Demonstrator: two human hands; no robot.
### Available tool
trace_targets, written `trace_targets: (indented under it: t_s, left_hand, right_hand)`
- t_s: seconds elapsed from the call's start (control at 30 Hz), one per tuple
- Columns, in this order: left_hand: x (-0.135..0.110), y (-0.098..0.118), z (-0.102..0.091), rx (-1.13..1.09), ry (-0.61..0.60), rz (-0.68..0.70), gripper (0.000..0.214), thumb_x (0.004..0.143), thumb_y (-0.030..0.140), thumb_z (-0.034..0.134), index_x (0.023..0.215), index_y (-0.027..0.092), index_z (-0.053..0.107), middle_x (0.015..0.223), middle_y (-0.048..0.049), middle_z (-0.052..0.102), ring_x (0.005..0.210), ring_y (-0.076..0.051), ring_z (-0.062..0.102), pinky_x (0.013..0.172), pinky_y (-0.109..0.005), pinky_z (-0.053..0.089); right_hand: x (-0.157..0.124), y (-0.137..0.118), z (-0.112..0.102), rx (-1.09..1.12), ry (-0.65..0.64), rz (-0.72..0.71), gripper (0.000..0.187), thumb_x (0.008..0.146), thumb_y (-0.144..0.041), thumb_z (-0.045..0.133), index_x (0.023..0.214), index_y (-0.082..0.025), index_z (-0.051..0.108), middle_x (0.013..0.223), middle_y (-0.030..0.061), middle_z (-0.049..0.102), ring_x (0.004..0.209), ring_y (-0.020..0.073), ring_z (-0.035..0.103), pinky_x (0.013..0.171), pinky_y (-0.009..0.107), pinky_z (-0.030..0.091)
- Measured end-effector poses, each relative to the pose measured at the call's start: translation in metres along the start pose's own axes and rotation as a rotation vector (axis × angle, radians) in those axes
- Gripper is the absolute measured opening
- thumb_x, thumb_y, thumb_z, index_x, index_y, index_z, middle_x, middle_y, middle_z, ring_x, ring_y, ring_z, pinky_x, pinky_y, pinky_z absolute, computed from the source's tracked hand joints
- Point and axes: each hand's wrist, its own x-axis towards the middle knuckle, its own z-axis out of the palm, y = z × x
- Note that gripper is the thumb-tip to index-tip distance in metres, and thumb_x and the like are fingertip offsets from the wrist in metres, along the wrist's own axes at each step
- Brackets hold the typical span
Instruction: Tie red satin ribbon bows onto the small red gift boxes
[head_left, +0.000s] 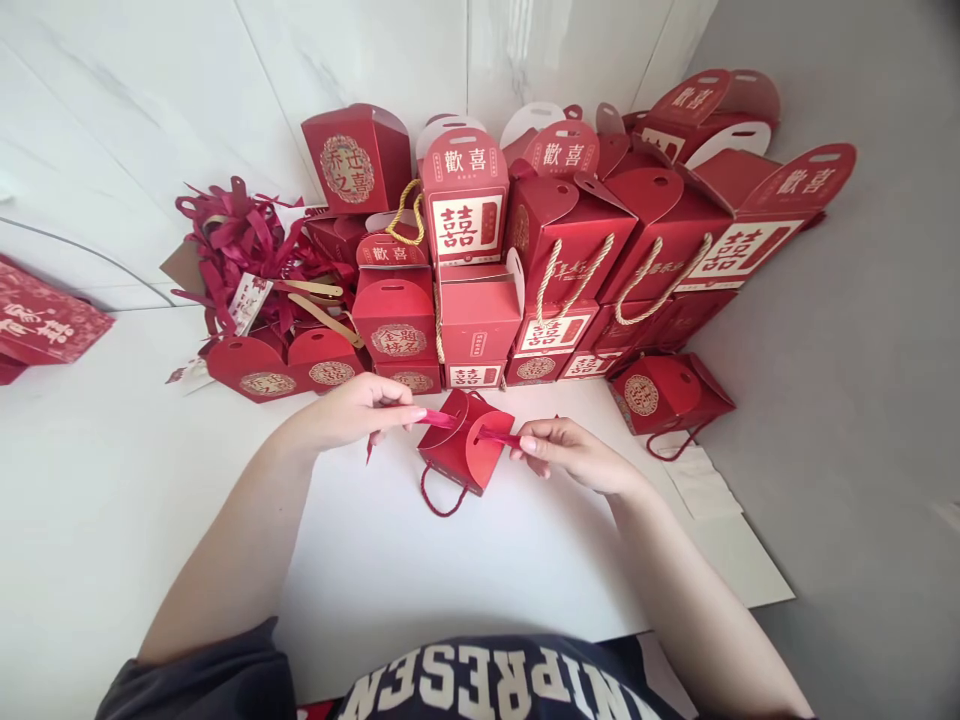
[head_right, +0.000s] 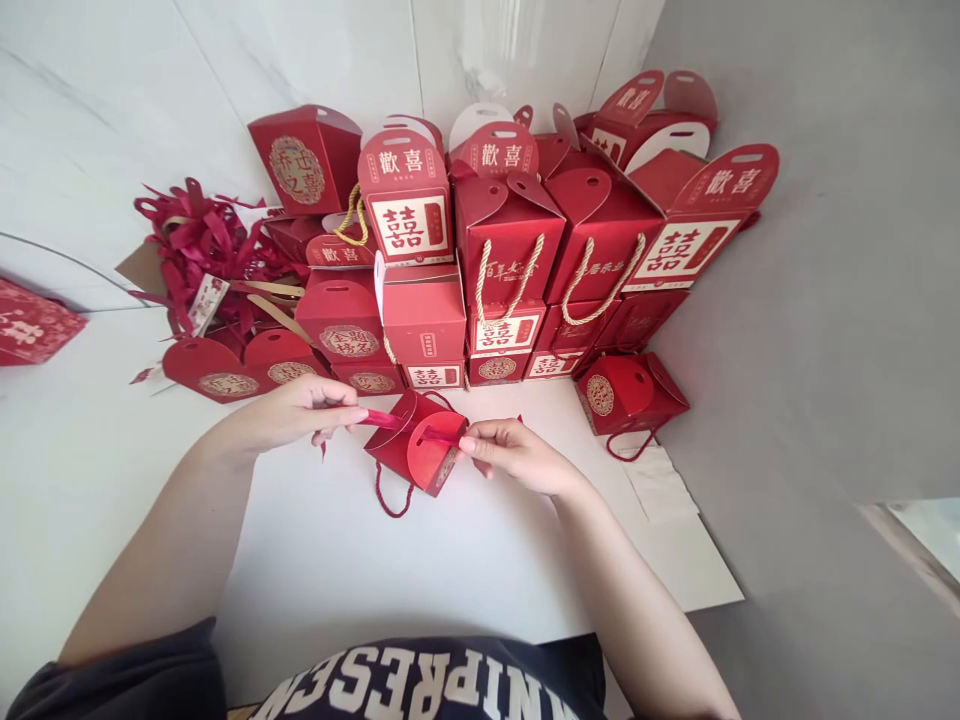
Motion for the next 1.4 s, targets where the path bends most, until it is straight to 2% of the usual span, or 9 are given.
trace_targets:
  t_s: [0.13,0.3,0.5,0.63,0.8,0.9,1.03,1.13,1.4]
  left_hand:
    - [-0.005,-0.015,-0.02,0.027,0.078,-0.036,0.038,0.081,0.055,0.064,0.073,0.018,0.066,0.062,-0.0004,0.054,0.052,-0.012,0.053,0.045,-0.022,0.048]
    - [-0.018,-0.02,-0.037,0.126,0.022,-0.129,0.042,0.078,0.058,0.064,0.066,0.018,0.068,0.057,-0.0026,0.055,0.045,-0.012,0.049,0.035,-0.021,0.04]
    - [-0.035,-0.009,-0.038,-0.144,0.148,0.181,0.041,0.072,0.055,0.069,0.05,0.021,0.071,0.1,-0.0125,0.074,0.067,-0.02,0.064,0.05,-0.028,0.053]
    - [-0.034,0.0,-0.036,-0.255,0.038,0.36,0.036,0.068,0.057,0.074,0.055,0.024,0.076,0.084,-0.0165,0.075,0.071,-0.028,0.065,0.06,-0.042,0.057]
    - [-0.03,0.024,-0.021,-0.374,0.193,0.577,0.029,0.061,0.054,0.081,0.075,0.028,0.081,0.078,-0.0116,0.074,0.076,-0.03,0.066,0.074,-0.048,0.056]
    - [-0.026,0.044,-0.007,-0.445,0.345,0.571,0.025,0.068,0.045,0.081,0.086,0.027,0.08,0.088,-0.0079,0.075,0.084,-0.028,0.069,0.074,-0.042,0.057]
    - [-0.021,0.062,0.004,-0.609,0.537,0.731,0.017,0.072,0.031,0.082,0.086,0.026,0.075,0.081,0.0002,0.074,0.08,-0.018,0.07,0.073,-0.028,0.057]
    - [-0.02,0.066,0.009,-0.677,0.628,0.73,0.031,0.071,0.025,0.083,0.098,0.027,0.069,0.078,0.0039,0.074,0.074,-0.015,0.071,0.073,-0.027,0.058]
    - [-0.004,0.063,0.041,-0.671,0.473,0.569,0.012,0.076,0.029,0.079,0.076,0.019,0.072,0.09,-0.0033,0.076,0.084,-0.018,0.071,0.08,-0.031,0.058]
  right_hand:
    - [-0.006,-0.003,-0.005,-0.063,0.102,0.016,0.04,0.093,-0.052,0.054,0.079,-0.016,0.065,0.055,-0.0042,0.047,0.057,0.0111,0.041,0.062,0.027,0.032]
    - [-0.016,-0.015,-0.017,-0.186,0.217,0.006,0.039,0.09,-0.052,0.059,0.071,-0.018,0.056,0.061,-0.0031,0.049,0.057,0.0112,0.042,0.057,0.026,0.032]
    - [-0.017,-0.042,-0.028,-0.172,0.552,-0.207,0.028,0.084,-0.043,0.07,0.076,-0.02,0.056,0.069,-0.0023,0.052,0.065,0.0121,0.048,0.062,0.026,0.04]
    - [-0.005,-0.06,-0.026,-0.088,0.699,-0.352,0.027,0.076,-0.04,0.079,0.077,-0.02,0.06,0.07,-0.0013,0.059,0.065,0.0134,0.055,0.063,0.028,0.048]
    - [0.009,-0.082,-0.011,0.036,0.734,-0.538,0.023,0.074,-0.035,0.081,0.083,-0.022,0.064,0.077,-0.0004,0.065,0.067,0.0141,0.06,0.064,0.029,0.053]
    - [0.015,-0.092,0.001,0.04,0.766,-0.622,0.018,0.078,-0.034,0.079,0.082,-0.023,0.065,0.076,-0.0017,0.064,0.064,0.0122,0.059,0.061,0.027,0.053]
    - [0.019,-0.106,0.017,-0.049,0.831,-0.705,0.011,0.084,-0.034,0.073,0.085,-0.024,0.068,0.073,-0.0013,0.064,0.06,0.0121,0.059,0.057,0.028,0.053]
    - [0.018,-0.116,0.028,-0.086,0.884,-0.759,0.009,0.086,-0.034,0.071,0.086,-0.025,0.068,0.071,-0.0008,0.065,0.061,0.0141,0.062,0.058,0.03,0.054]
    - [0.024,-0.113,0.045,-0.082,0.808,-0.68,0.01,0.089,-0.033,0.067,0.088,-0.024,0.072,0.073,-0.0001,0.069,0.063,0.015,0.066,0.059,0.03,0.057]
